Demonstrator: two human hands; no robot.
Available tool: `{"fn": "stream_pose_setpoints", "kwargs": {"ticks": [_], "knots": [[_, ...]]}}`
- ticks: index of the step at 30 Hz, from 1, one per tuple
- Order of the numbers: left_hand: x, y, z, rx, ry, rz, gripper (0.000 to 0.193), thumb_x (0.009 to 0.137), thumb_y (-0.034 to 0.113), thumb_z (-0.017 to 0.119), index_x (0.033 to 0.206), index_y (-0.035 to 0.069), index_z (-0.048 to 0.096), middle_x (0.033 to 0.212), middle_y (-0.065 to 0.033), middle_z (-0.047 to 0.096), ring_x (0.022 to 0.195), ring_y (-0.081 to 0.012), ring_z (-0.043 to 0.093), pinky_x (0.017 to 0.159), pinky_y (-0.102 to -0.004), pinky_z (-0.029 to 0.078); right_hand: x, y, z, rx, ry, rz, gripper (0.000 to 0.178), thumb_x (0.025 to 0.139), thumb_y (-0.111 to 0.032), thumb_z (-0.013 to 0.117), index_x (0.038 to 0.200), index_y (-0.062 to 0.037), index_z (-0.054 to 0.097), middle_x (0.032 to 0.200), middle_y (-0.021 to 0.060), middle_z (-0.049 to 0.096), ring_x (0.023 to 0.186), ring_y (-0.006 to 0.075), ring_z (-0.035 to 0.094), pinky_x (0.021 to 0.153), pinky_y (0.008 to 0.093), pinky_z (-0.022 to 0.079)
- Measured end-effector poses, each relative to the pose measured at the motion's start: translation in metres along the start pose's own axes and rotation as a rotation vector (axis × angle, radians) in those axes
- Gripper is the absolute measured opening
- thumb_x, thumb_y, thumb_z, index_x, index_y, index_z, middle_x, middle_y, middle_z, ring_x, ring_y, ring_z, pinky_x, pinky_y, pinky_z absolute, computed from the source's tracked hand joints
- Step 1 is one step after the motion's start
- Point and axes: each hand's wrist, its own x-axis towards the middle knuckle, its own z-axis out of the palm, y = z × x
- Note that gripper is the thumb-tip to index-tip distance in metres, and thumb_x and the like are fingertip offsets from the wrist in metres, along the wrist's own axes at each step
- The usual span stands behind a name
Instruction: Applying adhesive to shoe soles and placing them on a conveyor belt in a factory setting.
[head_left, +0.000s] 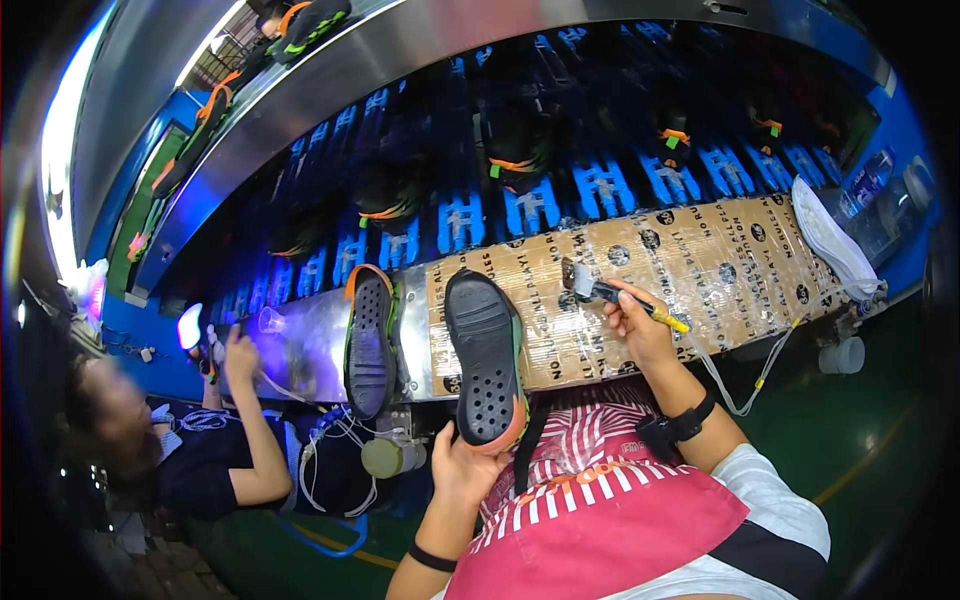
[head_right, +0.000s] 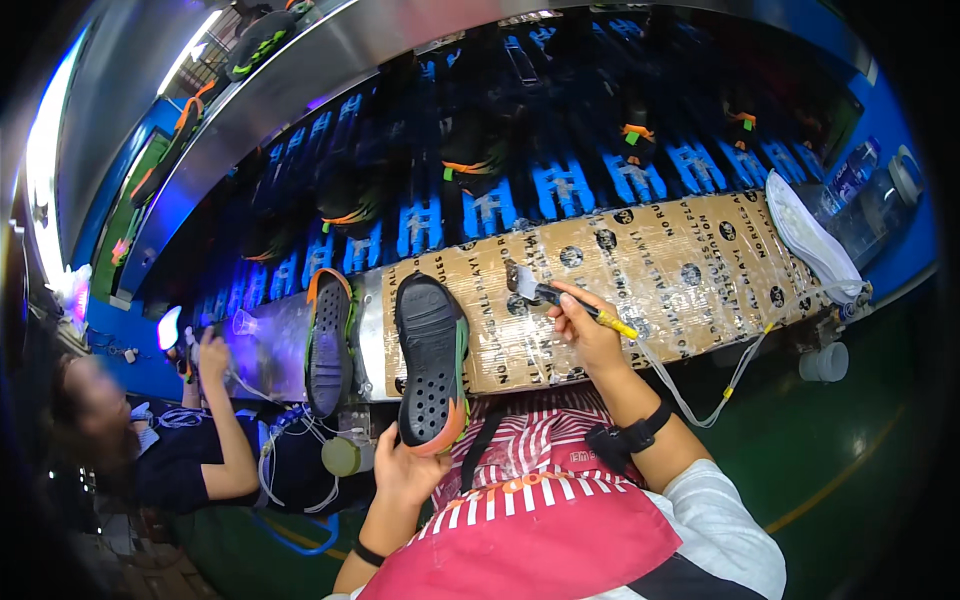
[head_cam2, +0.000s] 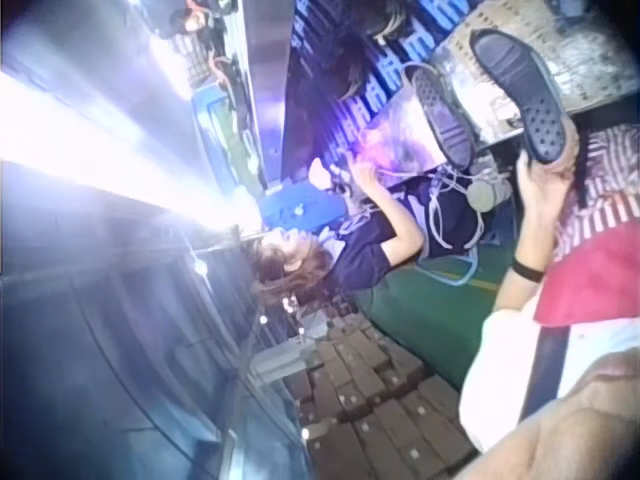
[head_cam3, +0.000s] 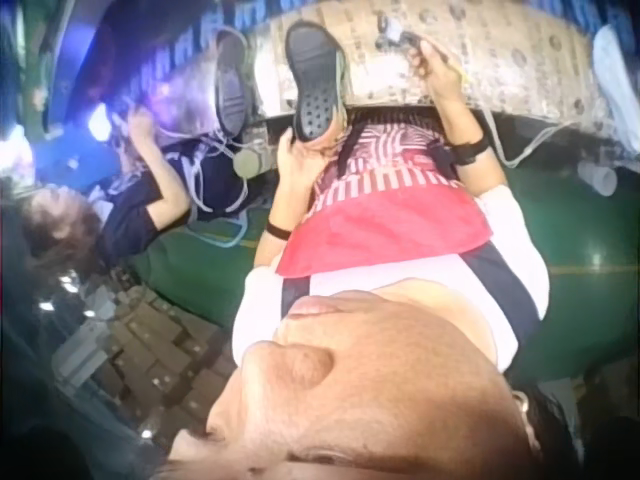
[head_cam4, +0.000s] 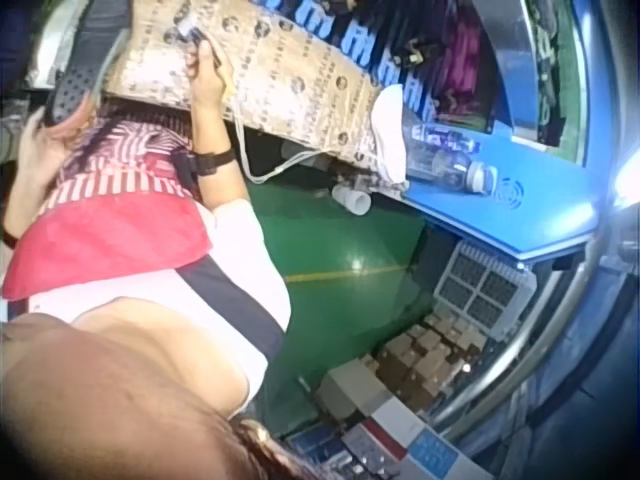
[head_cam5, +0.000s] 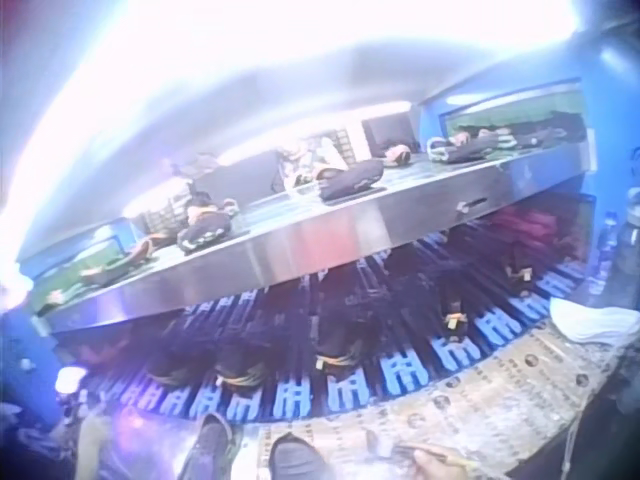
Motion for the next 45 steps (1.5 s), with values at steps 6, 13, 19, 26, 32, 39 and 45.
{"fn": "stream_pose_setpoints", "kwargs": {"ticks": [6, 13, 19, 26, 32, 39, 45], "knots": [[0.040, -0.003, 0.005, 0.134, -0.036, -0.072, 0.059, 0.088, 0.049, 0.032, 0.120, 0.002, 0.049, 0.112, -0.0198, 0.055, 0.104, -0.0382, 0.054, 0.083, -0.0481, 0.048, -0.009, -0.015, 0.005, 0.000, -0.023, -0.002, 0.037, 0.090, -0.018, 0.054, 0.119, 0.0053, 0.052, 0.082, 0.0091, 0.062, 0.064, 0.0080, 0.053, 0.051, 0.0166, 0.038], [0.048, -0.004, 0.001, 0.102, -0.195, -0.067, 0.071, 0.077, 0.048, 0.035, 0.125, -0.003, 0.043, 0.117, -0.0267, 0.051, 0.104, -0.0425, 0.052, 0.088, -0.0533, 0.044, -0.024, -0.055, 0.023, -0.112, -0.084, 0.017, 0.037, 0.081, -0.009, 0.062, 0.114, 0.0062, 0.055, 0.085, 0.0116, 0.065, 0.065, 0.0083, 0.059, 0.054, 0.0151, 0.044], [0.050, 0.000, 0.006, 0.117, -0.370, -0.025, 0.074, 0.081, 0.059, 0.036, 0.126, 0.000, 0.044, 0.117, -0.0241, 0.052, 0.103, -0.0420, 0.053, 0.090, -0.0529, 0.043, -0.040, -0.076, 0.070, -0.291, -0.298, -0.039, 0.025, 0.079, -0.011, 0.064, 0.102, -0.0001, 0.065, 0.080, 0.0061, 0.065, 0.064, 0.0069, 0.057, 0.057, 0.0216, 0.047], [0.055, -0.019, 0.008, 0.275, -0.361, 0.195, 0.052, 0.090, 0.045, 0.043, 0.126, 0.007, 0.044, 0.123, -0.0106, 0.051, 0.113, -0.0240, 0.050, 0.098, -0.0384, 0.040, -0.044, -0.074, 0.124, -0.704, -0.485, -0.757, 0.023, 0.066, -0.007, 0.068, 0.089, -0.0010, 0.065, 0.068, 0.0099, 0.061, 0.055, 0.0217, 0.060, 0.050, 0.0277, 0.046], [0.048, -0.032, 0.001, 0.314, -0.288, 0.105, 0.058, 0.088, 0.052, 0.047, 0.131, 0.014, 0.040, 0.127, -0.0066, 0.049, 0.116, -0.0226, 0.048, 0.100, -0.0392, 0.038, -0.042, -0.064, 0.146, -0.972, -0.347, -0.989, 0.024, 0.065, -0.006, 0.069, 0.088, -0.0002, 0.061, 0.066, 0.0091, 0.058, 0.056, 0.0230, 0.059, 0.049, 0.0300, 0.047], [0.050, -0.029, -0.010, 0.199, -0.369, 0.007, 0.063, 0.085, 0.058, 0.047, 0.128, 0.013, 0.041, 0.126, -0.0062, 0.048, 0.115, -0.0220, 0.048, 0.097, -0.0376, 0.040, -0.049, -0.057, 0.148, -0.846, -0.637, -0.944, 0.028, 0.067, -0.010, 0.067, 0.094, -0.0016, 0.061, 0.069, 0.0066, 0.056, 0.059, 0.0221, 0.058, 0.051, 0.0307, 0.047], [0.049, -0.028, -0.017, 0.255, -0.220, 0.131, 0.060, 0.086, 0.056, 0.047, 0.128, 0.012, 0.043, 0.126, -0.0064, 0.049, 0.113, -0.0224, 0.050, 0.096, -0.0372, 0.041, -0.052, -0.056, 0.148, -0.875, -0.381, -0.921, 0.021, 0.069, -0.015, 0.068, 0.086, -0.0047, 0.060, 0.069, 0.0063, 0.054, 0.062, 0.0225, 0.059, 0.053, 0.0315, 0.046]]}}
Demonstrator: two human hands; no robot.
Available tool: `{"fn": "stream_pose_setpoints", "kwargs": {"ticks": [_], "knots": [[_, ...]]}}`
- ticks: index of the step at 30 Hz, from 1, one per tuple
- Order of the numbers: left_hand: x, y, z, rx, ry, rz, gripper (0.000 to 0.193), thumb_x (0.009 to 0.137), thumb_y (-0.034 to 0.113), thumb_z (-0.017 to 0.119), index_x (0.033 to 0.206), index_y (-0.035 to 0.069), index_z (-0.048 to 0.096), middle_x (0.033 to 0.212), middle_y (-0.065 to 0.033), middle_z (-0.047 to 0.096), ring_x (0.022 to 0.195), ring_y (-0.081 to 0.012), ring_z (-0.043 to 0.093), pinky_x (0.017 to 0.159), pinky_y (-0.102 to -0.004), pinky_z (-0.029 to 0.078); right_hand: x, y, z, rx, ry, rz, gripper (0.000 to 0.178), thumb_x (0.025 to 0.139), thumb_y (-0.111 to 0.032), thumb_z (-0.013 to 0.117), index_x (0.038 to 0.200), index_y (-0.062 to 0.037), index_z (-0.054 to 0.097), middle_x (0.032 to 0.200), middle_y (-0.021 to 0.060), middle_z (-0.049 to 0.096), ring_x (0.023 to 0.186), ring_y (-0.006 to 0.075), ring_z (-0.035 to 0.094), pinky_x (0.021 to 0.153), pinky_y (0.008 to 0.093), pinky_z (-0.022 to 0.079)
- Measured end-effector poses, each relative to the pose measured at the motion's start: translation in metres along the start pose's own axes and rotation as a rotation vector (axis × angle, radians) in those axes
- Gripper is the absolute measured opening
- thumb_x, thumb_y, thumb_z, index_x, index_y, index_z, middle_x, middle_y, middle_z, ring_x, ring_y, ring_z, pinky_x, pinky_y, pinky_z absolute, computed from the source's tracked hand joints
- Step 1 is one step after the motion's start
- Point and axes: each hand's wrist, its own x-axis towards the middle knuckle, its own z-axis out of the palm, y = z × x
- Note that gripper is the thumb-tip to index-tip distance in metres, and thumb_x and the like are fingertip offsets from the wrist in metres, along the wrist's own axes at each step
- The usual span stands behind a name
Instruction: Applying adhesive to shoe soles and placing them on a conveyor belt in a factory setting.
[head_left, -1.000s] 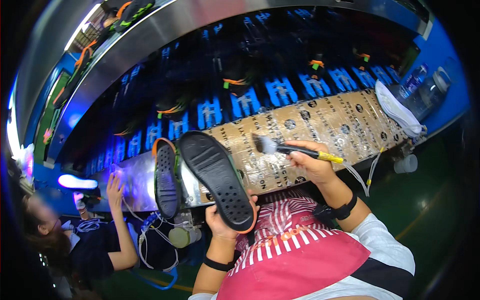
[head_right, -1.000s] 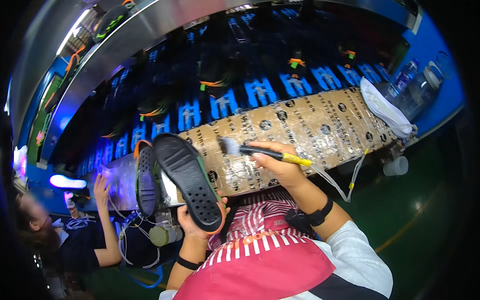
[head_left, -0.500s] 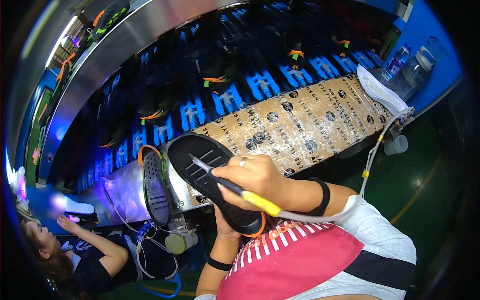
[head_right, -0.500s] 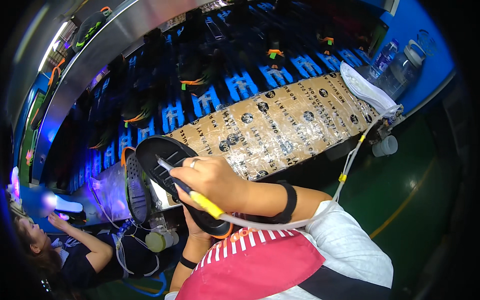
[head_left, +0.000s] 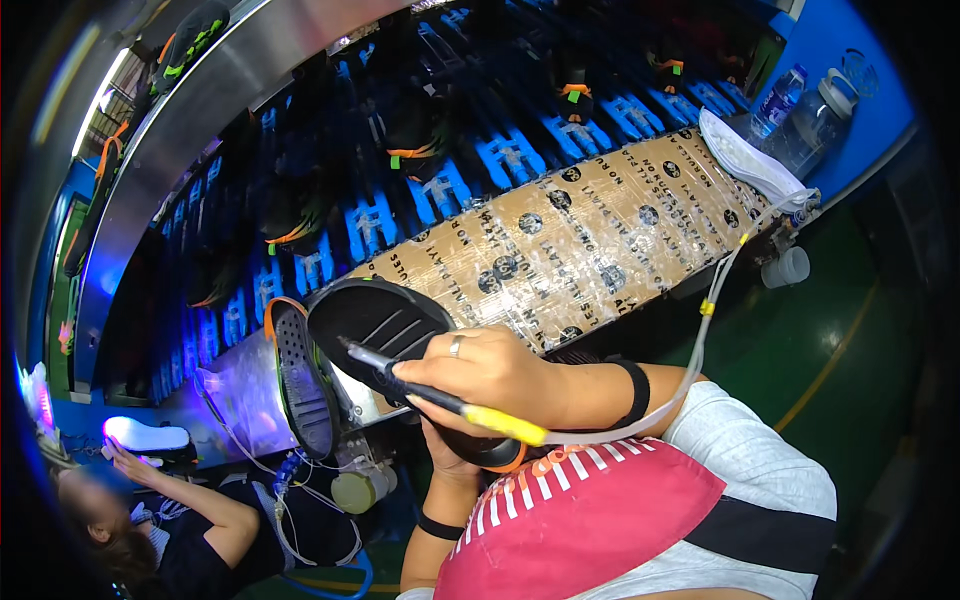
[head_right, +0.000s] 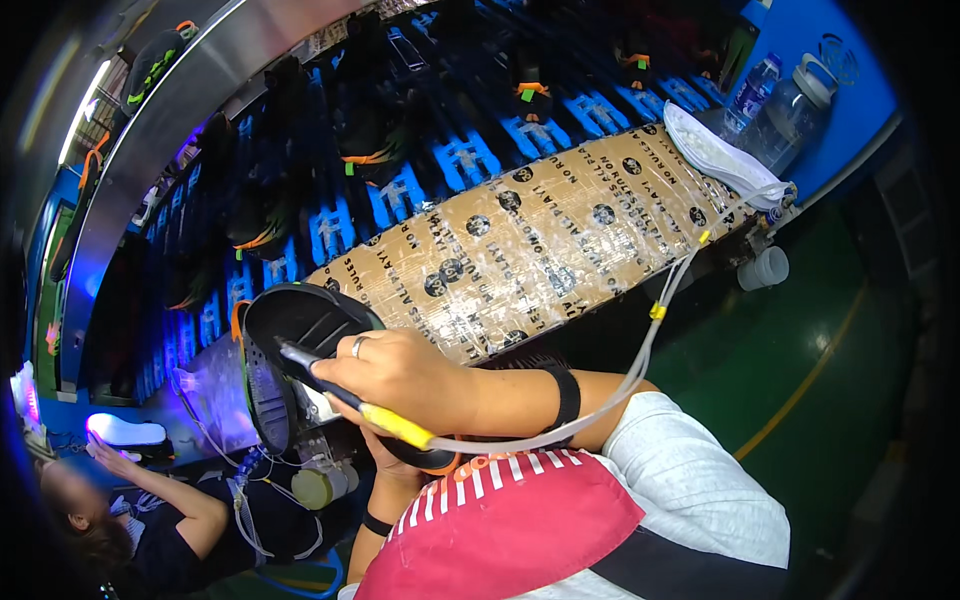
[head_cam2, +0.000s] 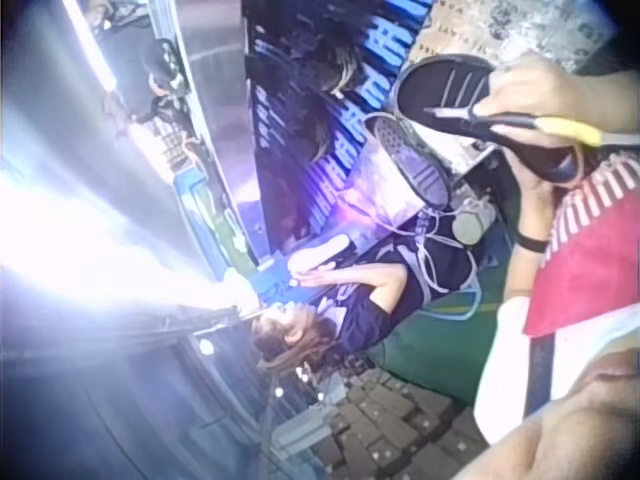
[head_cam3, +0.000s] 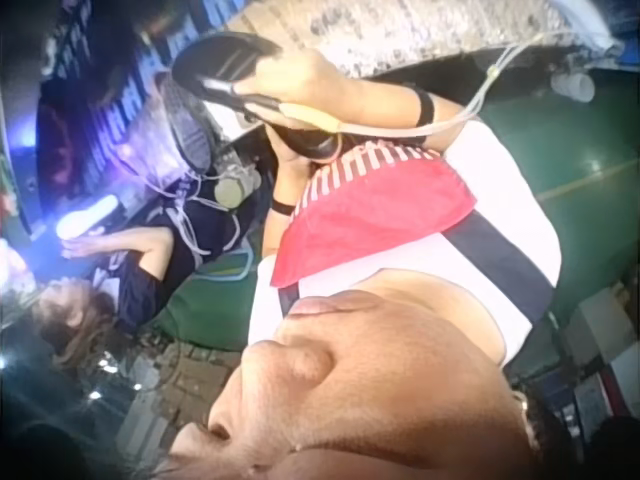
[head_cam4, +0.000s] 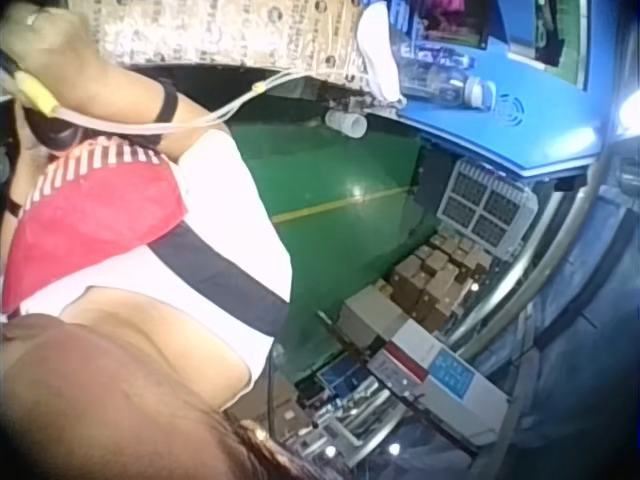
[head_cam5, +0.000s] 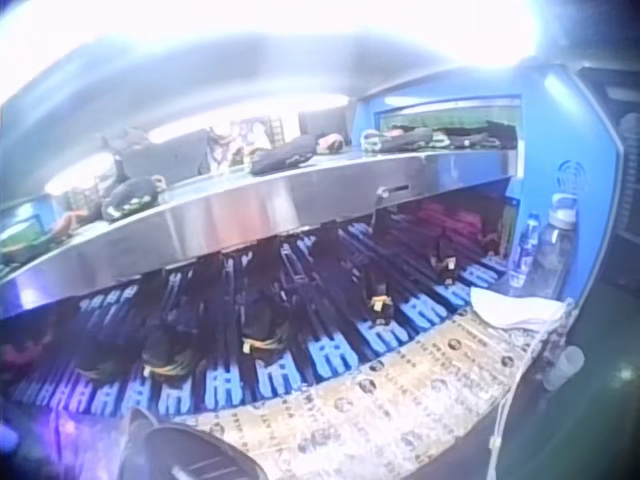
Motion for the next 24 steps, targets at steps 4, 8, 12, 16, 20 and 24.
{"fn": "stream_pose_setpoints", "kwargs": {"ticks": [4, 8, 12, 16, 20, 24], "knots": [[0.001, -0.001, 0.000, 0.001, -0.011, -0.013, 0.060, 0.086, 0.055, 0.047, 0.128, 0.013, 0.043, 0.125, -0.0056, 0.050, 0.114, -0.0220, 0.050, 0.096, -0.0380, 0.041, -0.002, -0.003, 0.006, -0.038, -0.145, -0.112, 0.017, 0.069, -0.013, 0.064, 0.083, -0.0056, 0.059, 0.068, 0.0065, 0.054, 0.061, 0.0220, 0.058, 0.054, 0.0329, 0.047], [0.003, 0.005, 0.000, 0.006, -0.024, -0.004, 0.060, 0.086, 0.055, 0.047, 0.128, 0.013, 0.042, 0.125, -0.0052, 0.050, 0.114, -0.0219, 0.050, 0.096, -0.0384, 0.040, -0.007, 0.000, 0.002, 0.258, -0.192, -0.112, 0.016, 0.069, -0.014, 0.064, 0.083, -0.0062, 0.061, 0.068, 0.0064, 0.054, 0.062, 0.0228, 0.058, 0.053, 0.0337, 0.047], [0.001, 0.007, -0.002, -0.022, -0.028, 0.032, 0.060, 0.086, 0.055, 0.048, 0.128, 0.013, 0.042, 0.125, -0.0048, 0.050, 0.114, -0.0217, 0.050, 0.097, -0.0388, 0.040, -0.009, 0.006, 0.005, -0.029, -0.063, -0.013, 0.021, 0.068, -0.015, 0.064, 0.087, -0.0051, 0.060, 0.068, 0.0064, 0.054, 0.062, 0.0230, 0.058, 0.053, 0.0332, 0.047], [0.004, 0.012, -0.002, 0.069, 0.027, 0.010, 0.057, 0.086, 0.054, 0.047, 0.124, 0.011, 0.045, 0.123, -0.0081, 0.051, 0.112, -0.0233, 0.051, 0.095, -0.0392, 0.042, -0.015, 0.006, 0.011, 0.031, -0.233, -0.210, 0.033, 0.067, -0.017, 0.062, 0.097, -0.0022, 0.060, 0.073, 0.0063, 0.055, 0.062, 0.0220, 0.058, 0.051, 0.0306, 0.047], [0.007, 0.016, 0.000, 0.141, -0.038, -0.012, 0.056, 0.086, 0.055, 0.047, 0.121, 0.011, 0.047, 0.122, -0.0095, 0.051, 0.112, -0.0240, 0.051, 0.094, -0.0391, 0.043, -0.018, 0.010, 0.010, 0.187, -0.148, -0.159, 0.028, 0.068, -0.011, 0.066, 0.095, -0.0033, 0.061, 0.070, 0.0055, 0.053, 0.059, 0.0209, 0.057, 0.048, 0.0304, 0.046], [0.003, 0.011, -0.004, 0.033, 0.011, 0.109, 0.062, 0.081, 0.059, 0.050, 0.117, 0.009, 0.049, 0.117, -0.0110, 0.053, 0.110, -0.0248, 0.052, 0.095, -0.0397, 0.043, -0.020, 0.008, 0.013, -0.007, -0.150, -0.039, 0.023, 0.065, -0.014, 0.062, 0.085, -0.0051, 0.059, 0.068, 0.0067, 0.052, 0.063, 0.0229, 0.058, 0.054, 0.0328, 0.047]]}}
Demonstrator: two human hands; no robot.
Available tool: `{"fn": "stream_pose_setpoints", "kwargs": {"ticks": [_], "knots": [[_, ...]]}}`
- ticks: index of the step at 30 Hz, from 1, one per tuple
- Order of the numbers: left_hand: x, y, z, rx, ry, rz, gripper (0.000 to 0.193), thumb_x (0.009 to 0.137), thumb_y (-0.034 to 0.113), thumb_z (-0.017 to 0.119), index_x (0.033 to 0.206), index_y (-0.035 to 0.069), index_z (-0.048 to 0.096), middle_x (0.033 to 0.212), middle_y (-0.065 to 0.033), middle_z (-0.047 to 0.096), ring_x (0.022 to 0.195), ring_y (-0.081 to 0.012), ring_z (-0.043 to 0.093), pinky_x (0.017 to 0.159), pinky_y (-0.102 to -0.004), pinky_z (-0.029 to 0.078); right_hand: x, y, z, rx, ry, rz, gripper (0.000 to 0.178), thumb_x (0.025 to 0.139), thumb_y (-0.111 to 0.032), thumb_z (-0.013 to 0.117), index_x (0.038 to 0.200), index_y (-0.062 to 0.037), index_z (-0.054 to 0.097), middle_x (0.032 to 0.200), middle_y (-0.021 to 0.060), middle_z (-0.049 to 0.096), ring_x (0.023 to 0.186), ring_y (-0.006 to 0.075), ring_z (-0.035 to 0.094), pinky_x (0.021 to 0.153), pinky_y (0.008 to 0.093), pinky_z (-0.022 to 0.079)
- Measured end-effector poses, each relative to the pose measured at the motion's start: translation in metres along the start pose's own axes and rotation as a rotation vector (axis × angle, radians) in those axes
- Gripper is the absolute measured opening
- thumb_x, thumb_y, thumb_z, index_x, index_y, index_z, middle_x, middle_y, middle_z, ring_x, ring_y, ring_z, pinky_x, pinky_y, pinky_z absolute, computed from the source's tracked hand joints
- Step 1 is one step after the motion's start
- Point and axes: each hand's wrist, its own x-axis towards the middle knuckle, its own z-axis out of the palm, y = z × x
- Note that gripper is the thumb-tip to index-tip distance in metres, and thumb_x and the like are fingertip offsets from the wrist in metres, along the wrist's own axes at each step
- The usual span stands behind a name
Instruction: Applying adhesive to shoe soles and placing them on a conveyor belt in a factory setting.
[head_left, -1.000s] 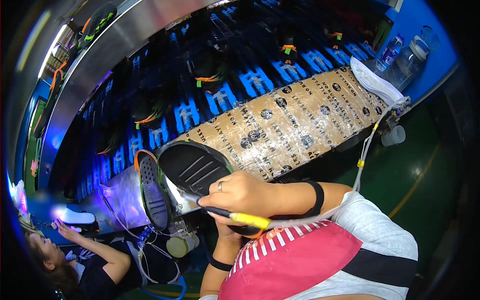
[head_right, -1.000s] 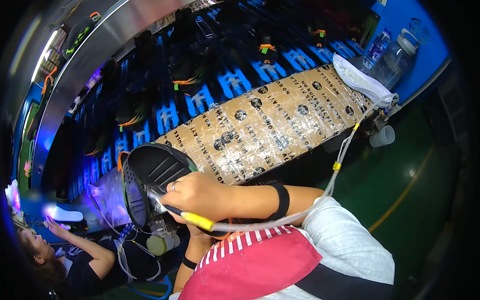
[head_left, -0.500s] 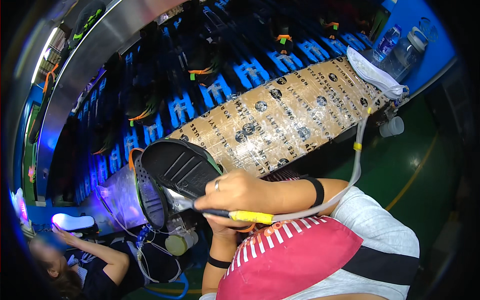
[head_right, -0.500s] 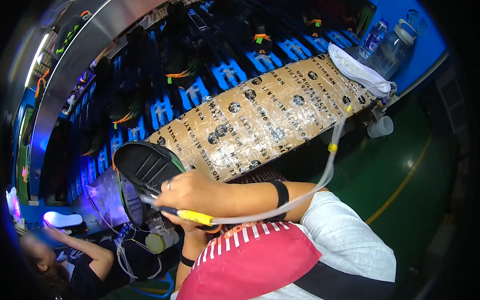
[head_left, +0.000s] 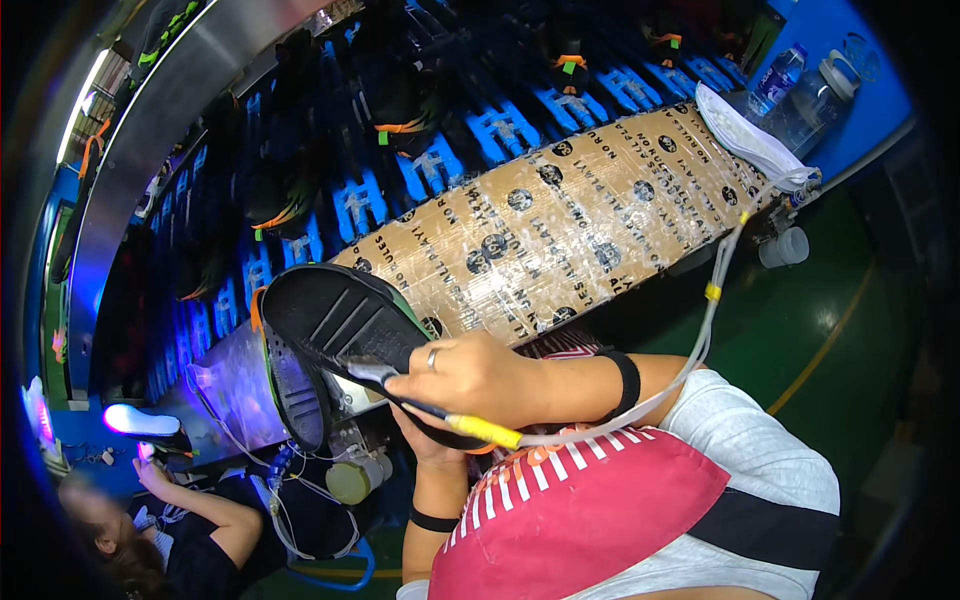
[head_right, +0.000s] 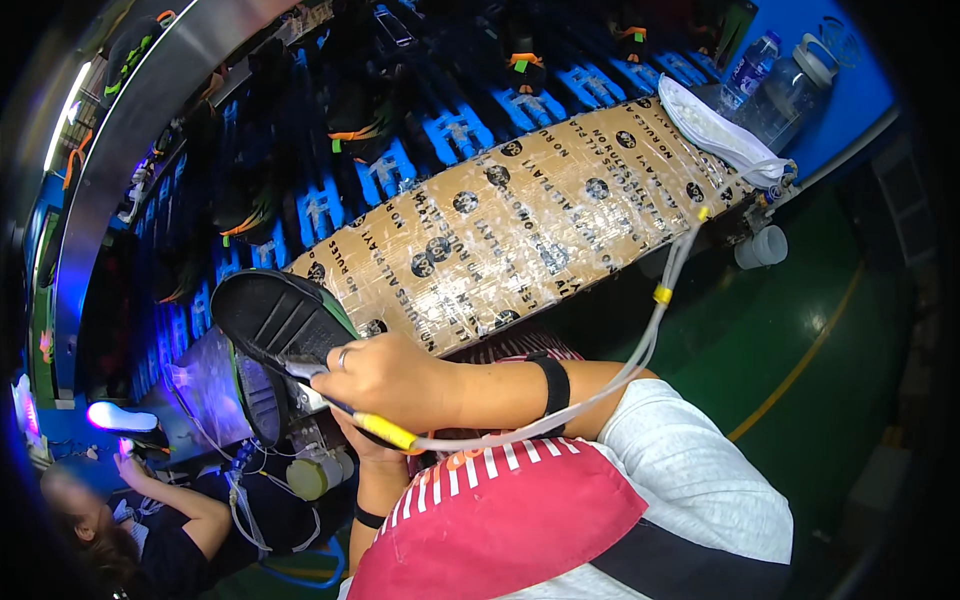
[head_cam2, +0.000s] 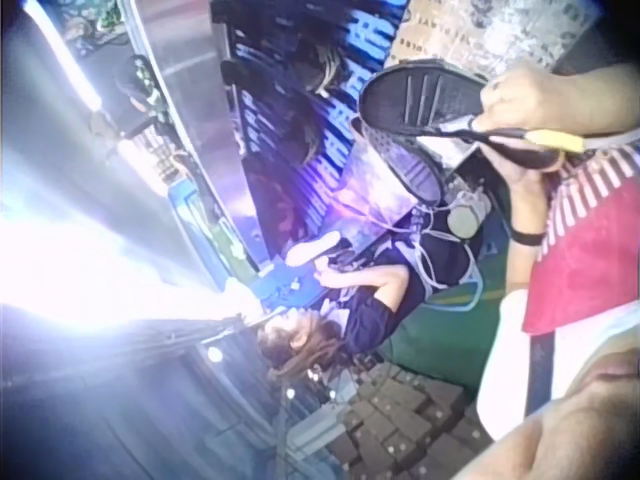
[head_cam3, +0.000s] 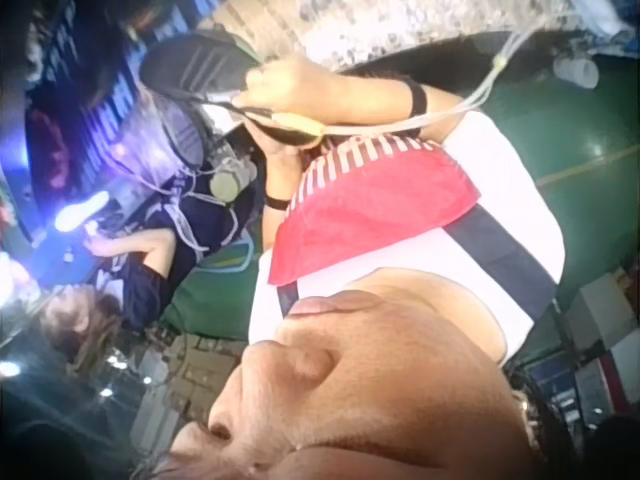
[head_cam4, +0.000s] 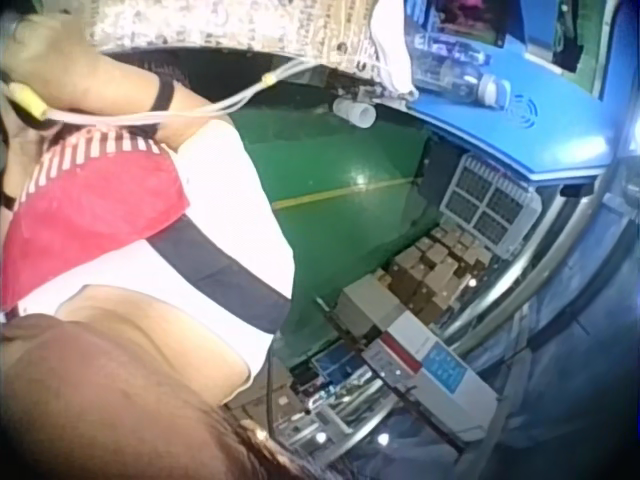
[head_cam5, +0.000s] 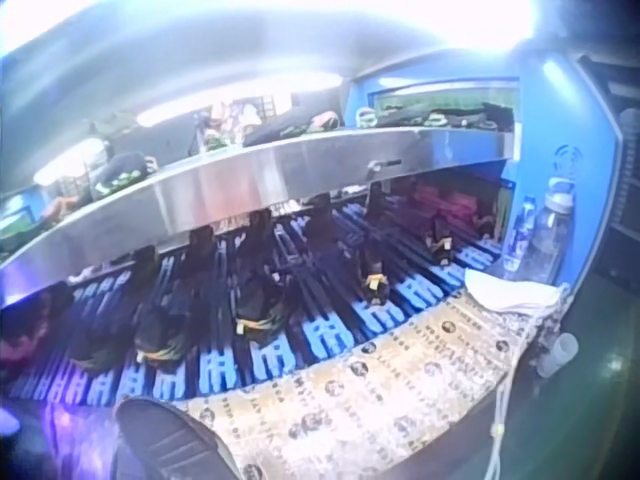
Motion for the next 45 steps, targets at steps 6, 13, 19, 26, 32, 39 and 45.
{"fn": "stream_pose_setpoints", "kwargs": {"ticks": [6, 13, 19, 26, 32, 39, 45], "knots": [[0.006, 0.007, -0.017, -0.095, -0.052, -0.125, 0.075, 0.074, 0.066, 0.051, 0.120, 0.007, 0.047, 0.121, -0.0160, 0.051, 0.116, -0.0283, 0.047, 0.098, -0.0455, 0.038, -0.009, -0.002, 0.004, 0.137, -0.044, -0.053, 0.020, 0.066, -0.018, 0.063, 0.083, -0.0095, 0.059, 0.067, 0.0050, 0.052, 0.061, 0.0225, 0.058, 0.052, 0.0334, 0.046], [0.019, 0.015, -0.006, 0.000, -0.310, 0.074, 0.067, 0.082, 0.057, 0.045, 0.128, 0.008, 0.044, 0.122, -0.0177, 0.051, 0.112, -0.0307, 0.046, 0.101, -0.0459, 0.031, -0.016, -0.005, 0.008, 0.151, -0.224, -0.138, 0.027, 0.068, -0.011, 0.068, 0.093, -0.0064, 0.061, 0.068, 0.0062, 0.053, 0.058, 0.0234, 0.057, 0.054, 0.0329, 0.047], [0.021, 0.023, -0.001, -0.120, -0.224, 0.065, 0.073, 0.078, 0.060, 0.052, 0.127, 0.008, 0.044, 0.122, -0.0188, 0.049, 0.114, -0.0358, 0.044, 0.097, -0.0466, 0.037, -0.017, -0.008, 0.011, 0.212, -0.061, 0.068, 0.021, 0.070, -0.016, 0.063, 0.091, -0.0106, 0.063, 0.070, 0.0069, 0.056, 0.066, 0.0248, 0.060, 0.062, 0.0355, 0.049], [0.027, 0.044, -0.001, -0.105, -0.247, 0.129, 0.067, 0.080, 0.056, 0.053, 0.125, 0.007, 0.046, 0.120, -0.0181, 0.051, 0.110, -0.0373, 0.049, 0.093, -0.0459, 0.042, -0.019, -0.007, 0.002, 0.536, -0.208, 0.094, 0.022, 0.072, -0.016, 0.066, 0.092, -0.0063, 0.064, 0.074, 0.0116, 0.062, 0.068, 0.0284, 0.062, 0.062, 0.0352, 0.050], [0.024, 0.050, 0.004, -0.181, -0.235, 0.164, 0.068, 0.080, 0.054, 0.053, 0.125, 0.004, 0.044, 0.116, -0.0219, 0.049, 0.107, -0.0384, 0.050, 0.086, -0.0468, 0.049, -0.017, -0.005, 0.002, 0.540, -0.368, 0.175, 0.026, 0.074, -0.016, 0.067, 0.096, -0.0041, 0.064, 0.079, 0.0156, 0.062, 0.073, 0.0321, 0.061, 0.065, 0.0374, 0.049], [0.022, 0.066, -0.003, -0.066, -0.285, 0.155, 0.082, 0.077, 0.062, 0.054, 0.131, 0.002, 0.037, 0.123, -0.0264, 0.045, 0.107, -0.0414, 0.049, 0.092, -0.0506, 0.043, -0.021, -0.001, -0.003, 0.495, -0.259, 0.228, 0.020, 0.074, -0.017, 0.068, 0.091, -0.0060, 0.065, 0.076, 0.0123, 0.063, 0.068, 0.0284, 0.062, 0.062, 0.0347, 0.050], [0.022, 0.076, -0.004, 0.023, -0.269, 0.077, 0.080, 0.075, 0.059, 0.058, 0.129, 0.002, 0.040, 0.121, -0.0261, 0.047, 0.110, -0.0415, 0.047, 0.090, -0.0505, 0.044, -0.024, -0.001, 0.004, 0.432, -0.343, -0.002, 0.019, 0.071, -0.013, 0.068, 0.090, -0.0076, 0.064, 0.073, 0.0110, 0.062, 0.065, 0.0280, 0.062, 0.060, 0.0346, 0.050]]}}
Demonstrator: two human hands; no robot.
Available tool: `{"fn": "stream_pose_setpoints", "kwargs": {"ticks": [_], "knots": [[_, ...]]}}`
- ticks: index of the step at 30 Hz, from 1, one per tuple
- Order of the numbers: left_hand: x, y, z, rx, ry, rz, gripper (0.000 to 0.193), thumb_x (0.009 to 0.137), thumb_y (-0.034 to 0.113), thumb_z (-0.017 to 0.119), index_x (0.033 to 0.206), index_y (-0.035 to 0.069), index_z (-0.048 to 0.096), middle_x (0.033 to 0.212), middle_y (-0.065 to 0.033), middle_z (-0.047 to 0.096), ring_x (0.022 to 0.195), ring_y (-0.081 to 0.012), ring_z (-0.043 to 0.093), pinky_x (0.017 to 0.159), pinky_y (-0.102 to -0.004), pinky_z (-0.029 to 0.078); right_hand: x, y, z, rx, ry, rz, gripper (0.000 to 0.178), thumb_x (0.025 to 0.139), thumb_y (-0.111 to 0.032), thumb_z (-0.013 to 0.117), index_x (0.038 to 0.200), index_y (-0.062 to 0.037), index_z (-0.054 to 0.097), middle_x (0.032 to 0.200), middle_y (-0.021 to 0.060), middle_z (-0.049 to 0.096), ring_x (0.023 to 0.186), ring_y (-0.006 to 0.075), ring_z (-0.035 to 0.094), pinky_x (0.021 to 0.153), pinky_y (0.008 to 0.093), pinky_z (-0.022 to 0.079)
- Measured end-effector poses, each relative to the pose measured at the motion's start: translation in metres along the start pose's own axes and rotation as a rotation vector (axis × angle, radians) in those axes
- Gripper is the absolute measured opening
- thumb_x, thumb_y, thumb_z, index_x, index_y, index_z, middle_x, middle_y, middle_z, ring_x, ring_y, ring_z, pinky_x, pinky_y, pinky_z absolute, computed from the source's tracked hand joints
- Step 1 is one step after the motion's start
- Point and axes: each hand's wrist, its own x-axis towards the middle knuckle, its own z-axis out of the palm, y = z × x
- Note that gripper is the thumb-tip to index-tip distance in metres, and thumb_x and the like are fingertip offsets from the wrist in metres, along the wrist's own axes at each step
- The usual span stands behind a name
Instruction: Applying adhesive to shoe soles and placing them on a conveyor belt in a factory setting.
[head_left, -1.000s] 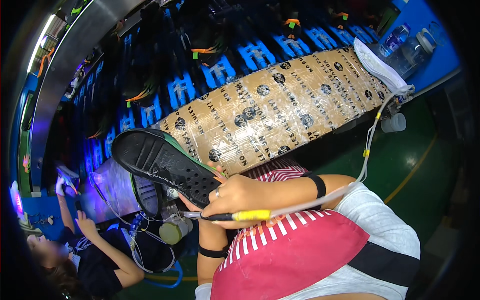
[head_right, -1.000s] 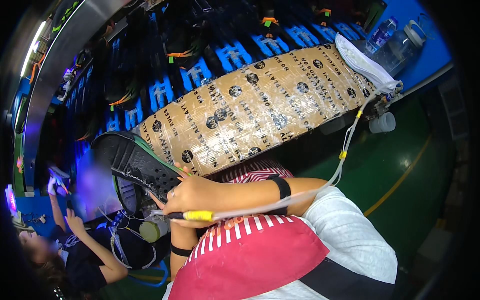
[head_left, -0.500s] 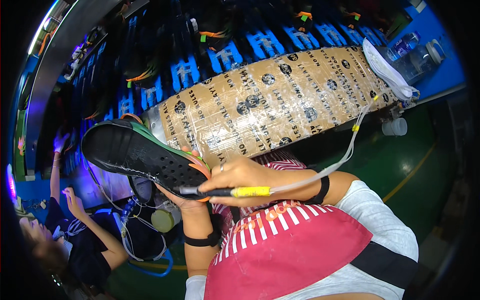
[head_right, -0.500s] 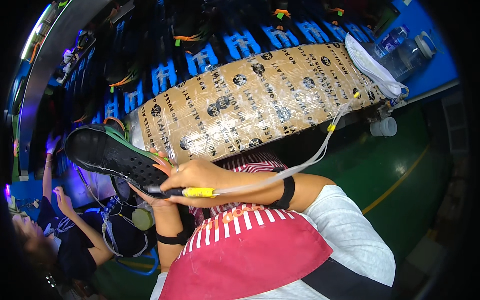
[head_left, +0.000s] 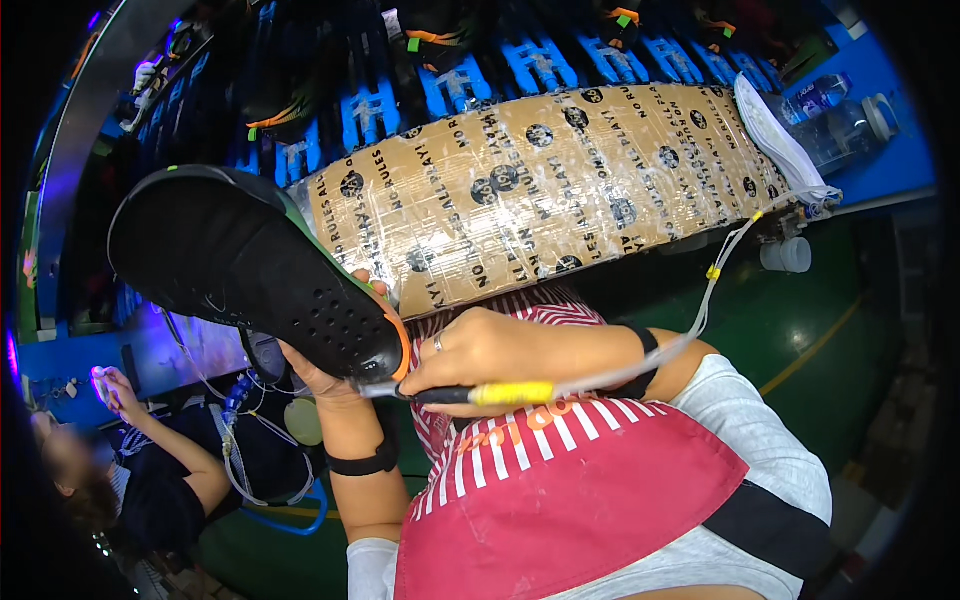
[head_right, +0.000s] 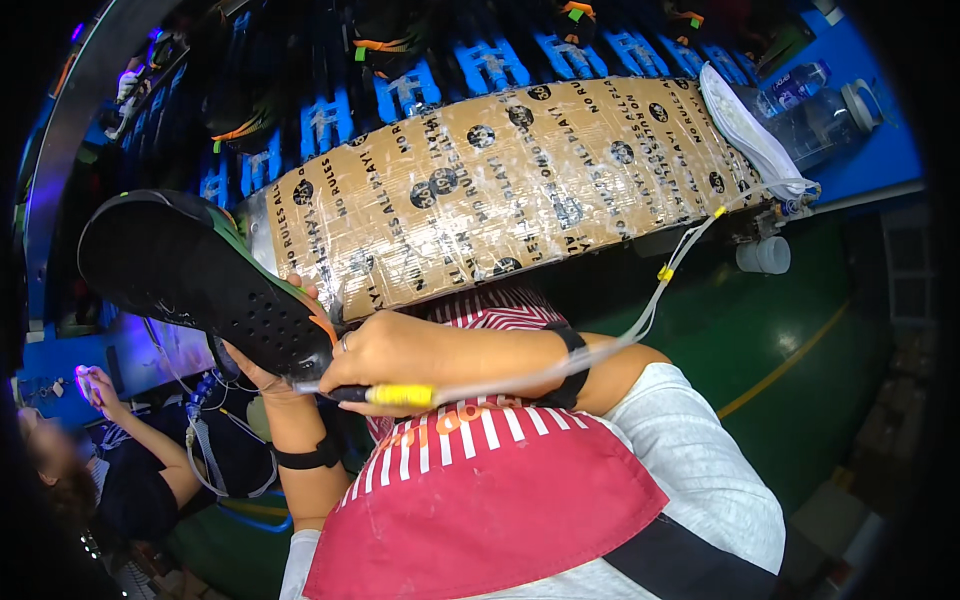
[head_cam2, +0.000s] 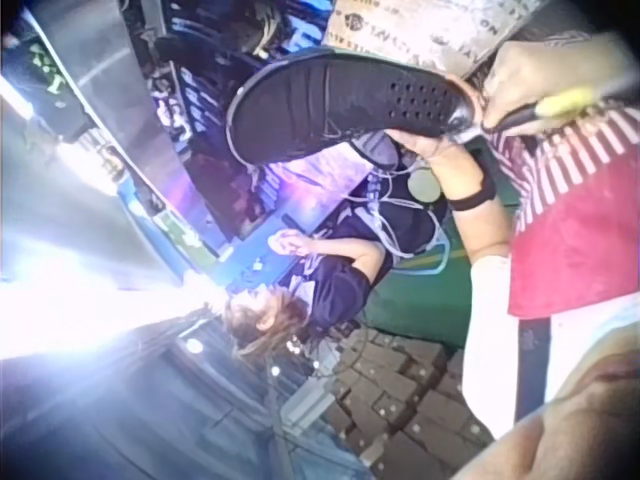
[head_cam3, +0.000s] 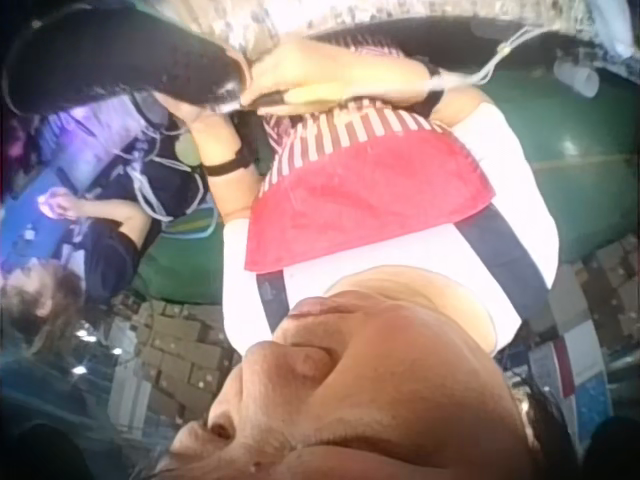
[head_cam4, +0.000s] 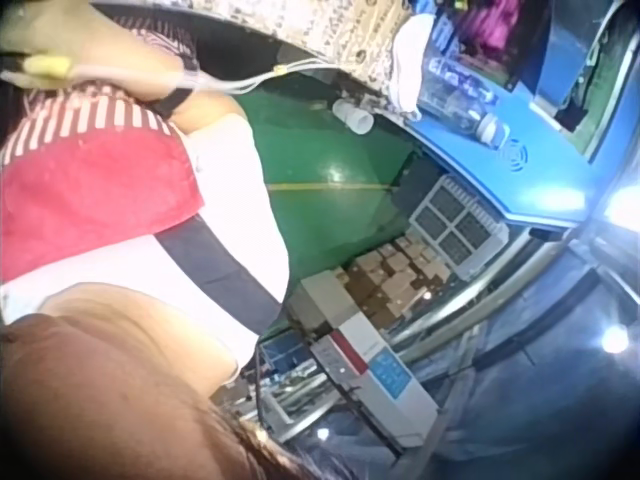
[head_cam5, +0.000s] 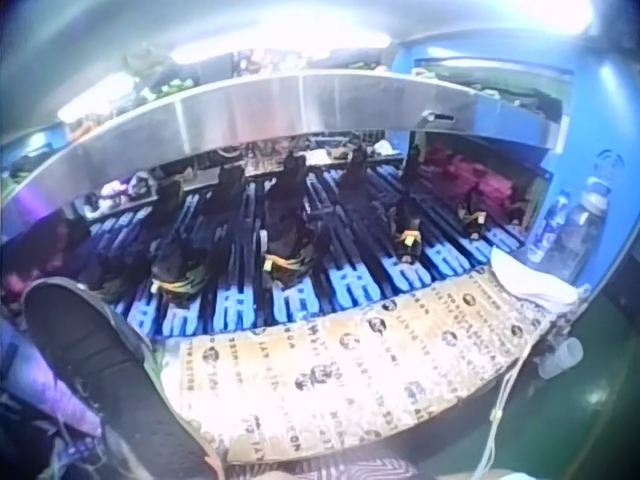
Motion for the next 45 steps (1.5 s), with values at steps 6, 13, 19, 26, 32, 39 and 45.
{"fn": "stream_pose_setpoints", "kwargs": {"ticks": [6, 13, 19, 26, 32, 39, 45], "knots": [[0.001, 0.009, 0.004, 0.141, 0.021, -0.022, 0.092, 0.070, 0.062, 0.062, 0.129, -0.004, 0.038, 0.120, -0.0271, 0.048, 0.107, -0.0408, 0.050, 0.087, -0.0503, 0.047, -0.004, 0.001, -0.007, 0.032, 0.050, 0.095, 0.023, 0.070, -0.014, 0.069, 0.092, -0.0077, 0.065, 0.073, 0.0116, 0.062, 0.067, 0.0288, 0.061, 0.059, 0.0342, 0.049], [0.002, 0.016, 0.006, 0.303, 0.132, -0.085, 0.099, 0.064, 0.065, 0.066, 0.127, -0.007, 0.038, 0.114, -0.0283, 0.051, 0.099, -0.0390, 0.056, 0.081, -0.0481, 0.050, -0.005, 0.004, -0.005, 0.242, 0.019, 0.106, 0.024, 0.076, -0.016, 0.068, 0.099, -0.0089, 0.065, 0.075, 0.0118, 0.061, 0.065, 0.0283, 0.060, 0.061, 0.0351, 0.049], [0.005, 0.018, 0.009, 0.346, 0.056, -0.105, 0.104, 0.061, 0.066, 0.067, 0.123, -0.011, 0.038, 0.108, -0.0311, 0.052, 0.087, -0.0362, 0.061, 0.073, -0.0440, 0.054, -0.008, 0.006, -0.007, 0.251, -0.054, 0.118, 0.026, 0.076, -0.016, 0.069, 0.100, -0.0097, 0.065, 0.077, 0.0114, 0.061, 0.069, 0.0270, 0.061, 0.062, 0.0345, 0.049], [0.006, 0.023, 0.005, 0.362, 0.087, -0.106, 0.088, 0.070, 0.055, 0.066, 0.125, -0.009, 0.039, 0.113, -0.0271, 0.053, 0.093, -0.0360, 0.060, 0.079, -0.0434, 0.052, -0.007, 0.008, -0.008, -0.041, -0.038, 0.082, 0.029, 0.074, -0.010, 0.070, 0.103, -0.0084, 0.064, 0.075, 0.0108, 0.060, 0.065, 0.0251, 0.060, 0.056, 0.0325, 0.047], [0.013, 0.038, 0.020, 0.525, 0.004, -0.235, 0.058, 0.084, 0.034, 0.057, 0.119, -0.011, 0.046, 0.112, -0.0190, 0.058, 0.099, -0.0239, 0.060, 0.087, -0.0329, 0.047, -0.010, 0.011, -0.014, 0.281, -0.100, 0.070, 0.028, 0.073, -0.015, 0.068, 0.100, -0.0140, 0.065, 0.074, 0.0095, 0.059, 0.063, 0.0266, 0.059, 0.057, 0.0345, 0.047], [0.023, 0.042, 0.035, 0.676, -0.017, -0.417, 0.048, 0.089, 0.027, 0.050, 0.120, -0.010, 0.046, 0.108, -0.0162, 0.059, 0.095, -0.0185, 0.060, 0.083, -0.0282, 0.047, -0.010, 0.014, -0.014, -0.052, -0.153, 0.034, 0.030, 0.071, 0.001, 0.066, 0.100, -0.0086, 0.066, 0.075, 0.0071, 0.058, 0.065, 0.0217, 0.059, 0.057, 0.0293, 0.048], [0.027, 0.041, 0.047, 0.671, 0.075, -0.517, 0.042, 0.092, 0.025, 0.048, 0.118, -0.009, 0.049, 0.100, -0.0135, 0.062, 0.085, -0.0149, 0.062, 0.075, -0.0254, 0.050, -0.012, 0.016, -0.016, -0.022, -0.045, 0.039, 0.029, 0.070, -0.004, 0.069, 0.099, -0.0104, 0.066, 0.070, 0.0058, 0.056, 0.062, 0.0213, 0.058, 0.055, 0.0318, 0.046]]}}
